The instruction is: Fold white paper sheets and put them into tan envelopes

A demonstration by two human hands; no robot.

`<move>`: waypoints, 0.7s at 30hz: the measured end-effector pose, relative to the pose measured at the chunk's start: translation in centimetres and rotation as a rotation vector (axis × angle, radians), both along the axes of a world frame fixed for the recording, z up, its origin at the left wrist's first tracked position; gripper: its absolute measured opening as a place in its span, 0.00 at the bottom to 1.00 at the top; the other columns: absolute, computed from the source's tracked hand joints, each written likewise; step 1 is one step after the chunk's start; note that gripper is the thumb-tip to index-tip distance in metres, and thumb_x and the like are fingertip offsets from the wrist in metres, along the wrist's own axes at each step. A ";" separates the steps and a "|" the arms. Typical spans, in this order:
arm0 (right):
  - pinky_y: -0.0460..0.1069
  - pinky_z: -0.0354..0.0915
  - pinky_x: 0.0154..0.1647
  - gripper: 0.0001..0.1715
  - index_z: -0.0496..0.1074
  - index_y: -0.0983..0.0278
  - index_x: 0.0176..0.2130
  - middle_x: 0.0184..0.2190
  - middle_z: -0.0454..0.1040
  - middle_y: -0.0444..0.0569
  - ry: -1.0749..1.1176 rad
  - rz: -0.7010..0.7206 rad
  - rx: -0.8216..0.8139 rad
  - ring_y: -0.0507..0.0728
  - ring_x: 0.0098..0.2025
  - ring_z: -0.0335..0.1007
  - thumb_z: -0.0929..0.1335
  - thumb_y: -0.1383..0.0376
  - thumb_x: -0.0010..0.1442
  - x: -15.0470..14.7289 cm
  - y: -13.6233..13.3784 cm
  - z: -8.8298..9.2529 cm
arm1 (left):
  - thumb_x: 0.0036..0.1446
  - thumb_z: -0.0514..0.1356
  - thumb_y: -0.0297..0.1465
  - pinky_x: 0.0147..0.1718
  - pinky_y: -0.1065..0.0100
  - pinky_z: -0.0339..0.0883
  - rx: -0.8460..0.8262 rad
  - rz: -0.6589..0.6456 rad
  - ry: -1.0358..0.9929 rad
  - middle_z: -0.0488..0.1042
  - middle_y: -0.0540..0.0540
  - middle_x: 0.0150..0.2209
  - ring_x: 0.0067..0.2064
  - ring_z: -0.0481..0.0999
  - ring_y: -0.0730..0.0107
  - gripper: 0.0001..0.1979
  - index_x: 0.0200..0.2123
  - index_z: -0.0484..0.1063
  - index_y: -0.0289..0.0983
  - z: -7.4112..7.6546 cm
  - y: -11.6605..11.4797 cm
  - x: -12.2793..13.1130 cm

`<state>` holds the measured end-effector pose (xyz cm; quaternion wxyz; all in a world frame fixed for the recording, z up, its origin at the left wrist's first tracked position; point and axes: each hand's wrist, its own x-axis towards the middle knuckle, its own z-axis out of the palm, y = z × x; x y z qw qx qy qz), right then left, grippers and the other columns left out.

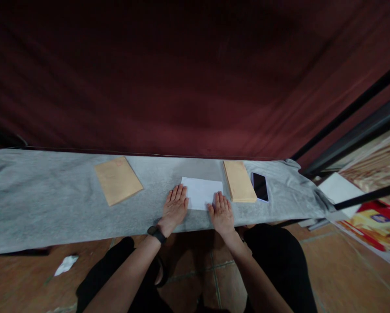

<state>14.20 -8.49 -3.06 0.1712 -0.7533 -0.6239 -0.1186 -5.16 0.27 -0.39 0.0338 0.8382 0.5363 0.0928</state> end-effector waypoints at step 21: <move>0.63 0.54 0.69 0.29 0.62 0.71 0.66 0.67 0.62 0.61 0.030 0.189 -0.093 0.64 0.69 0.58 0.58 0.61 0.72 0.1 -2.4 1.5 | 0.65 0.56 0.30 0.66 0.49 0.55 0.023 -0.417 -0.041 0.69 0.42 0.64 0.66 0.66 0.59 0.20 0.60 0.70 0.41 1.9 -0.7 -1.0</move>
